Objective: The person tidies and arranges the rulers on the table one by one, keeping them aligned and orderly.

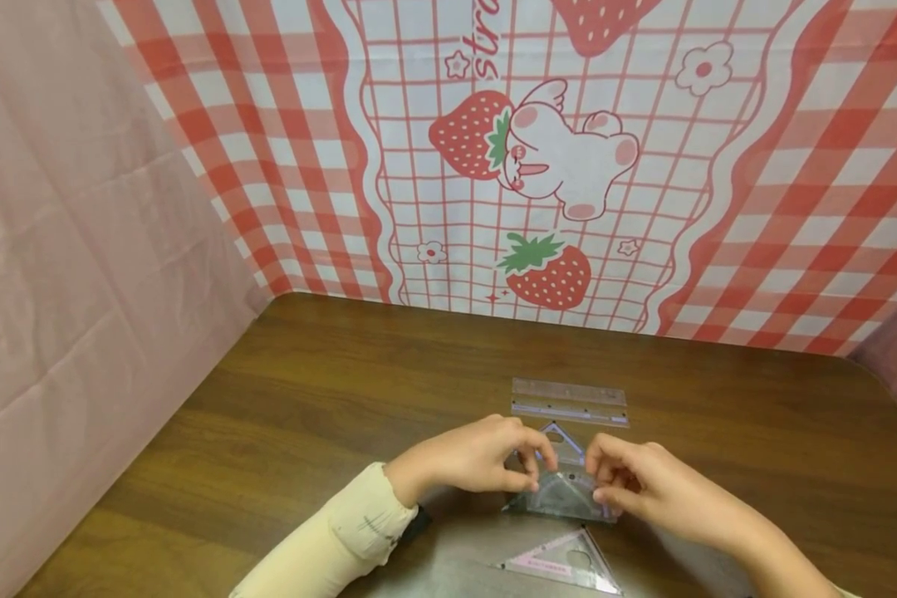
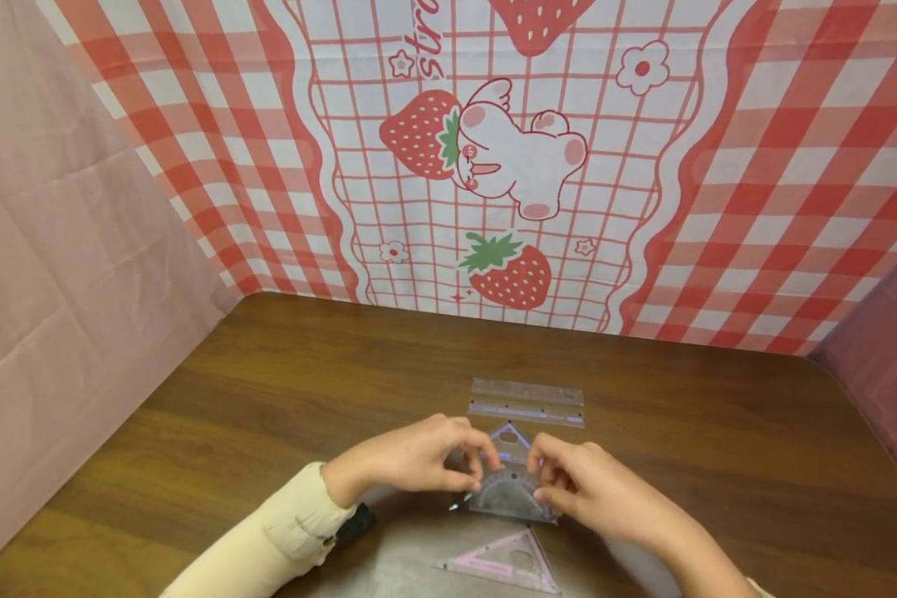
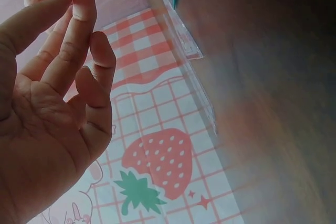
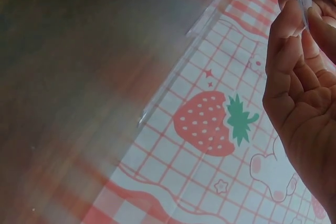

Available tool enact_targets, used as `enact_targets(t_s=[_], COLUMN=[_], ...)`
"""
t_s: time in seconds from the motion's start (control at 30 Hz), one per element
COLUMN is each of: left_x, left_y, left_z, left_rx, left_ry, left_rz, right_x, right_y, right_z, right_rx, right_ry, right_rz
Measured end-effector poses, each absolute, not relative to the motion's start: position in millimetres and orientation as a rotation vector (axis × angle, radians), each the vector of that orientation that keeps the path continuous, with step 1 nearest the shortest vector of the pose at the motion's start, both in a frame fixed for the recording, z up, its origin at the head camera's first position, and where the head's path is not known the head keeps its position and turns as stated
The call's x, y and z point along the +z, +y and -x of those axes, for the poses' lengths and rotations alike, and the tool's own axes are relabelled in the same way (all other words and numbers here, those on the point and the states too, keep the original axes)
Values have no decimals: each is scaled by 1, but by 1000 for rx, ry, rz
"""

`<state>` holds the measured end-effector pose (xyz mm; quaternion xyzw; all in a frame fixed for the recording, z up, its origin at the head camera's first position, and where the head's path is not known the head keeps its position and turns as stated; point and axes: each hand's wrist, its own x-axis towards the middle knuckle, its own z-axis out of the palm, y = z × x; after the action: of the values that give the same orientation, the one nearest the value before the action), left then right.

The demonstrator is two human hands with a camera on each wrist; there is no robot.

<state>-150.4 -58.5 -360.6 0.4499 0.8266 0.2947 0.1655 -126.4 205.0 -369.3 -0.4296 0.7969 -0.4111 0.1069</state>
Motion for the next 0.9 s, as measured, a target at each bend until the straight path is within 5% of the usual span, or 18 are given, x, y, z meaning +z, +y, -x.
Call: enact_targets(t_s=[0.9], left_x=[-360], left_y=[-68], left_z=[134], left_rx=[820], left_ry=[2267], left_rz=[-1282], right_x=[-372], right_y=[194], right_z=[111], right_rx=[-1218], right_ry=[2219], right_rz=[1292])
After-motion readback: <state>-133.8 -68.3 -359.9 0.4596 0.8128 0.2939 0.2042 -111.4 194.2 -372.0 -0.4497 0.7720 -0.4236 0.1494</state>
